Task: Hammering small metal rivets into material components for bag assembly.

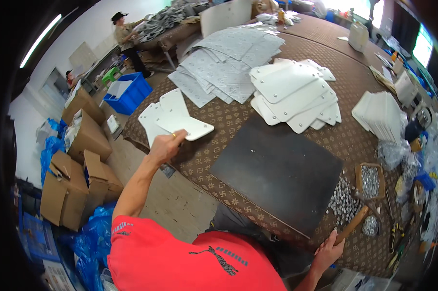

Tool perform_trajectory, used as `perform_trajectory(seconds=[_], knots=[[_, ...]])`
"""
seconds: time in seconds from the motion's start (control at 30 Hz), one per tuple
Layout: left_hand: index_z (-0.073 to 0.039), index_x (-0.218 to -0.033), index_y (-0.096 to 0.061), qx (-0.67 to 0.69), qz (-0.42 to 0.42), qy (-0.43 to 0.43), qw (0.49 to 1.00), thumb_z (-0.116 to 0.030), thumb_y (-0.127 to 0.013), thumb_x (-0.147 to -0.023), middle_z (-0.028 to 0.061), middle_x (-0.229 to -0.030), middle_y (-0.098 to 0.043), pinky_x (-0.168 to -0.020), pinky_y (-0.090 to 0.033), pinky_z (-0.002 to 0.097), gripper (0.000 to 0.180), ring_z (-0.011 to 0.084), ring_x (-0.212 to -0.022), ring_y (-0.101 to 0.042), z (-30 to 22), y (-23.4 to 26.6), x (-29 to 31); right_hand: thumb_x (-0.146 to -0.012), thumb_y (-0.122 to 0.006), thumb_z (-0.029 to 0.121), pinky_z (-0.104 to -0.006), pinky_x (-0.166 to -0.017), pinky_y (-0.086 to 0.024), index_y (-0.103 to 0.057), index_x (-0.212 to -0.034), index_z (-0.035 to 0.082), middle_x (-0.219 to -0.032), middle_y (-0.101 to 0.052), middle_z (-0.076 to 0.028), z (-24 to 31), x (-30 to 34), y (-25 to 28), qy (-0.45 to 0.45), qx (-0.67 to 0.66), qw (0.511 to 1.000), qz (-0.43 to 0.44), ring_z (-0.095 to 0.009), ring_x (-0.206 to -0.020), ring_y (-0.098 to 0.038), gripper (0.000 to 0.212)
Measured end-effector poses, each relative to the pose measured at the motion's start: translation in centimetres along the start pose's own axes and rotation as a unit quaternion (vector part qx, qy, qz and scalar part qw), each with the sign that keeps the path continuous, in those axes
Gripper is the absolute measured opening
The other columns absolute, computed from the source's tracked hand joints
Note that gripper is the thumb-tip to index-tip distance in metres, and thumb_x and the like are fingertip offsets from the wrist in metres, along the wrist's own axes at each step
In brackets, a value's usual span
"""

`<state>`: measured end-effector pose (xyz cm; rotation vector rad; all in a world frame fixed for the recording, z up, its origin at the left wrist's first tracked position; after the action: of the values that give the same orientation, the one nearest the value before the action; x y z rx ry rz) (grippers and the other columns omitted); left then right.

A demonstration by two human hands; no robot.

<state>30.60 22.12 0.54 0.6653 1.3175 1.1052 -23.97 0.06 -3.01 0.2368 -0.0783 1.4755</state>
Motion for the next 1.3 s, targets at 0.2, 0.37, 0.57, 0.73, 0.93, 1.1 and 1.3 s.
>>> perform_trajectory(seconds=[0.2, 0.37, 0.57, 0.73, 0.93, 1.1, 1.3], knots=[[-0.007, -0.122, -0.066, 0.038, -0.129, -0.051, 0.99, -0.002, -0.062, -0.081, 0.0079, -0.106, -0.074, -0.054, -0.053, 0.0327, 0.042, 0.0207, -0.062, -0.068, -11.7, 6.9, -10.4, -0.103, -0.059, 0.026, -0.0212, -0.035, -0.022, -0.048, -0.09, 0.015, -0.061, -0.037, 0.01, 0.1, -0.8, -1.0, -0.018, -0.022, 1.0, -0.002, 0.0, -0.043, -0.032, 0.02], [-0.007, -0.112, -0.066, 0.175, -0.014, -0.17, 0.97, -0.013, -0.069, -0.085, 0.0085, -0.095, -0.071, -0.055, -0.055, 0.0325, 0.029, 0.0181, -0.062, -0.068, -25.9, 3.0, -12.5, -0.103, -0.06, 0.027, -0.0214, -0.034, -0.023, -0.048, -0.09, 0.015, -0.06, -0.037, 0.01, 0.0, -1.0, -1.3, -0.012, -0.012, 1.0, 0.003, 0.0, -0.043, -0.032, 0.022], [-0.005, -0.11, -0.067, 0.496, 0.145, -0.078, 0.852, -0.014, -0.07, -0.088, 0.0092, -0.097, -0.064, -0.069, -0.054, 0.0336, 0.024, 0.018, -0.081, -0.067, -28.9, -0.8, -11.0, -0.103, -0.06, 0.028, -0.0212, -0.034, -0.024, -0.047, -0.089, 0.015, -0.061, -0.037, 0.009, 0.3, -0.5, -0.6, -0.016, 0.009, 1.0, 0.024, 0.0, -0.043, -0.032, 0.023], [-0.001, -0.105, -0.071, 0.665, 0.154, 0.123, 0.72, -0.007, -0.072, -0.086, 0.0037, -0.093, -0.062, -0.078, -0.05, 0.0286, 0.02, 0.0119, -0.087, -0.062, -19.2, 0.4, -10.6, -0.103, -0.059, 0.029, -0.0208, -0.035, -0.024, -0.047, -0.089, 0.015, -0.061, -0.037, 0.009, 0.4, 0.0, -0.4, -0.006, 0.043, 0.999, 0.021, -0.001, -0.043, -0.033, 0.024], [0.0, -0.101, -0.073, 0.661, 0.003, 0.267, 0.701, -0.004, -0.077, -0.083, 0.0032, -0.086, -0.069, -0.077, -0.051, 0.0272, 0.019, 0.0106, -0.08, -0.063, -14.1, -2.6, -11.9, -0.104, -0.058, 0.028, -0.0199, -0.035, -0.024, -0.047, -0.089, 0.014, -0.06, -0.036, 0.009, 4.4, 2.0, -5.2, 0.016, 0.064, 0.993, 0.102, 0.0, -0.043, -0.033, 0.024], [-0.001, -0.101, -0.074, 0.669, 0.006, 0.237, 0.704, -0.006, -0.078, -0.082, 0.0027, -0.086, -0.071, -0.074, -0.052, 0.0272, 0.019, 0.0102, -0.078, -0.065, -14.4, -5.5, -12.2, -0.104, -0.058, 0.022, -0.0195, -0.04, -0.028, -0.051, -0.087, 0.01, -0.063, -0.044, 0.007, 4.3, 2.9, -9.5, 0.108, 0.185, 0.95, 0.227, 0.0, -0.047, -0.038, 0.022], [-0.002, -0.1, -0.074, 0.645, 0.002, 0.22, 0.732, -0.009, -0.08, -0.081, 0.0044, -0.087, -0.071, -0.073, -0.052, 0.0279, 0.021, 0.0117, -0.077, -0.065, -14.3, -6.5, -11.8, -0.101, -0.06, 0.019, -0.019, -0.043, -0.029, -0.057, -0.088, 0.007, -0.066, -0.049, 0.005, 10.3, 4.6, -12.1, 0.26, 0.268, 0.898, 0.234, -0.001, -0.051, -0.043, 0.018]])
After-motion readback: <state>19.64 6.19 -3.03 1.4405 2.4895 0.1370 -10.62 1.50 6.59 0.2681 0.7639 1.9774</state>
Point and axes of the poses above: each hand's wrist, its own x-axis away from the middle knuckle, its own y-axis out of the back of the hand, z = x × y, the point moved 1 cm from there along -x, towards the middle knuckle
